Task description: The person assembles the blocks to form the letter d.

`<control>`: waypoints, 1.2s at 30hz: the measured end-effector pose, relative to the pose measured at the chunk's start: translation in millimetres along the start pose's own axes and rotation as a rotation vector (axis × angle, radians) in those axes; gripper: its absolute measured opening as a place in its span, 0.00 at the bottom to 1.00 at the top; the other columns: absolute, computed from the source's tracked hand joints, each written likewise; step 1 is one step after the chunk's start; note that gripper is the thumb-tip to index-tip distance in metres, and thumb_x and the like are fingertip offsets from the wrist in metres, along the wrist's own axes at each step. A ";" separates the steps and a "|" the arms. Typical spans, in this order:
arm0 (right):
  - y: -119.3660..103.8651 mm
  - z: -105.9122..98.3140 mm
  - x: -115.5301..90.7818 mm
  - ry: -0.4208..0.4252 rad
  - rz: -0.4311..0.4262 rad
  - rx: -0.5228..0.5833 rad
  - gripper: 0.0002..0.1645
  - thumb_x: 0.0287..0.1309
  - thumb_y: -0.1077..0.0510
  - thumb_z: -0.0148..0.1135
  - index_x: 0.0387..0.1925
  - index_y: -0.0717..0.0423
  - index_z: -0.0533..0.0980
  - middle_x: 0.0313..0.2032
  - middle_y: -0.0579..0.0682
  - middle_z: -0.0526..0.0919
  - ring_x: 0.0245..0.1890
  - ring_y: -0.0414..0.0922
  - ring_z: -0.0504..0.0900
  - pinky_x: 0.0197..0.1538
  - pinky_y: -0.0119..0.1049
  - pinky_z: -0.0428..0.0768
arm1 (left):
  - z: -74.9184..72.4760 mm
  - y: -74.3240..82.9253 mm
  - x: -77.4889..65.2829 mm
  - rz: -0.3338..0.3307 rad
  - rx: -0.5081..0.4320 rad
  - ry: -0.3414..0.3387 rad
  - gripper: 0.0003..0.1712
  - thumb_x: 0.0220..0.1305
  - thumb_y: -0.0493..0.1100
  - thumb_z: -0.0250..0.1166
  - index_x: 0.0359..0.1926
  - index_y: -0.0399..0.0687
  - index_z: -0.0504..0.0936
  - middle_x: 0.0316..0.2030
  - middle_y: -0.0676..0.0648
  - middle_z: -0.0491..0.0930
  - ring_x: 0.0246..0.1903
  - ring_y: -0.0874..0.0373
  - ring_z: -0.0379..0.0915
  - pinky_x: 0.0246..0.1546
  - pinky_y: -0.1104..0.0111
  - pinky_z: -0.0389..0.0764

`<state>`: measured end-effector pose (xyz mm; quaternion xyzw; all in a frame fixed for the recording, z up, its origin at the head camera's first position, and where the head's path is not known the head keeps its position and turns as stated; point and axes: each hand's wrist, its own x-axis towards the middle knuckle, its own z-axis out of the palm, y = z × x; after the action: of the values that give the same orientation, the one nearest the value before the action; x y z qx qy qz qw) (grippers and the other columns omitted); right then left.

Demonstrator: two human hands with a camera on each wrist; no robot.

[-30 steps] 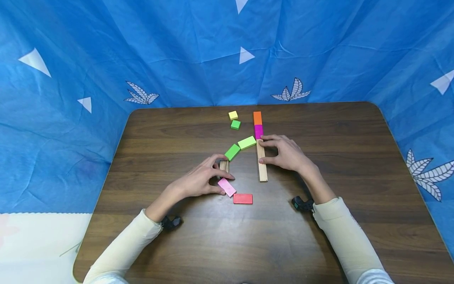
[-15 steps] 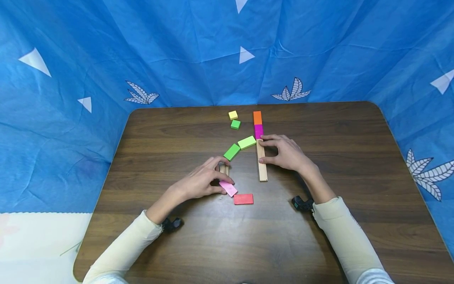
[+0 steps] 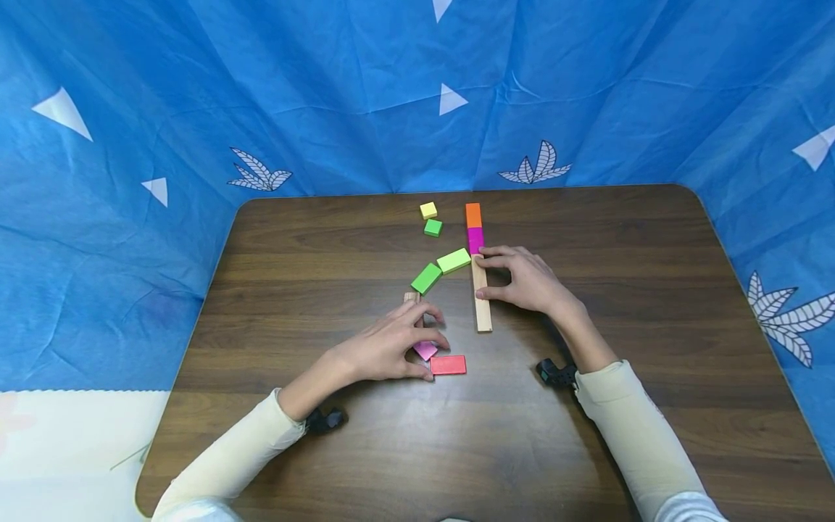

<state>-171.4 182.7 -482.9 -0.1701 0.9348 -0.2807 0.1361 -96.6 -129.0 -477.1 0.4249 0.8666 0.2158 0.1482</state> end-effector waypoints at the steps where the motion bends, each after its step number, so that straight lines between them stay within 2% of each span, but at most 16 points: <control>1: 0.1 -0.1 -0.2 0.002 0.001 0.000 0.45 0.59 0.39 0.80 0.74 0.46 0.76 0.79 0.51 0.72 0.77 0.62 0.67 0.77 0.74 0.60 | 2.3 2.7 2.3 0.010 0.010 -0.015 0.27 0.58 0.62 0.82 0.57 0.65 0.88 0.68 0.53 0.72 0.67 0.54 0.66 0.69 0.54 0.75; 4: 0.5 -0.1 0.3 0.005 -0.001 -0.004 0.44 0.59 0.40 0.80 0.74 0.46 0.77 0.79 0.52 0.72 0.77 0.62 0.67 0.77 0.75 0.59 | 7.9 8.7 8.0 0.010 0.053 -0.043 0.25 0.58 0.64 0.81 0.53 0.65 0.88 0.66 0.54 0.74 0.67 0.57 0.65 0.70 0.55 0.73; 9: 0.0 0.2 0.7 0.012 -0.005 -0.007 0.44 0.60 0.40 0.80 0.74 0.46 0.77 0.79 0.52 0.73 0.77 0.62 0.67 0.77 0.75 0.59 | 11.2 12.1 13.5 -0.008 0.112 -0.044 0.22 0.60 0.66 0.79 0.48 0.65 0.88 0.62 0.55 0.77 0.65 0.57 0.65 0.70 0.55 0.70; 21: -0.5 0.5 0.5 0.020 -0.012 -0.002 0.44 0.59 0.40 0.80 0.74 0.47 0.77 0.78 0.52 0.73 0.77 0.62 0.68 0.77 0.74 0.60 | 13.6 12.6 19.0 -0.012 0.125 -0.016 0.21 0.62 0.67 0.77 0.45 0.64 0.85 0.58 0.56 0.78 0.61 0.58 0.64 0.67 0.56 0.70; 31: 0.2 0.6 0.6 0.017 -0.008 -0.002 0.44 0.59 0.40 0.80 0.74 0.46 0.77 0.79 0.52 0.72 0.77 0.62 0.67 0.77 0.74 0.59 | 16.5 12.7 22.5 -0.026 0.156 0.026 0.22 0.62 0.69 0.76 0.39 0.63 0.81 0.55 0.57 0.78 0.57 0.59 0.65 0.65 0.57 0.70; 36: 1.2 0.7 0.3 0.018 -0.011 0.001 0.44 0.59 0.40 0.80 0.74 0.46 0.77 0.78 0.52 0.73 0.76 0.62 0.68 0.77 0.74 0.60 | 14.9 13.0 22.1 -0.031 0.146 0.023 0.22 0.63 0.69 0.75 0.41 0.62 0.82 0.55 0.57 0.78 0.58 0.58 0.65 0.65 0.57 0.70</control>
<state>-171.7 183.2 -484.2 -0.1725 0.9349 -0.2833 0.1262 -94.5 -100.4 -485.1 0.4184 0.8882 0.1547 0.1100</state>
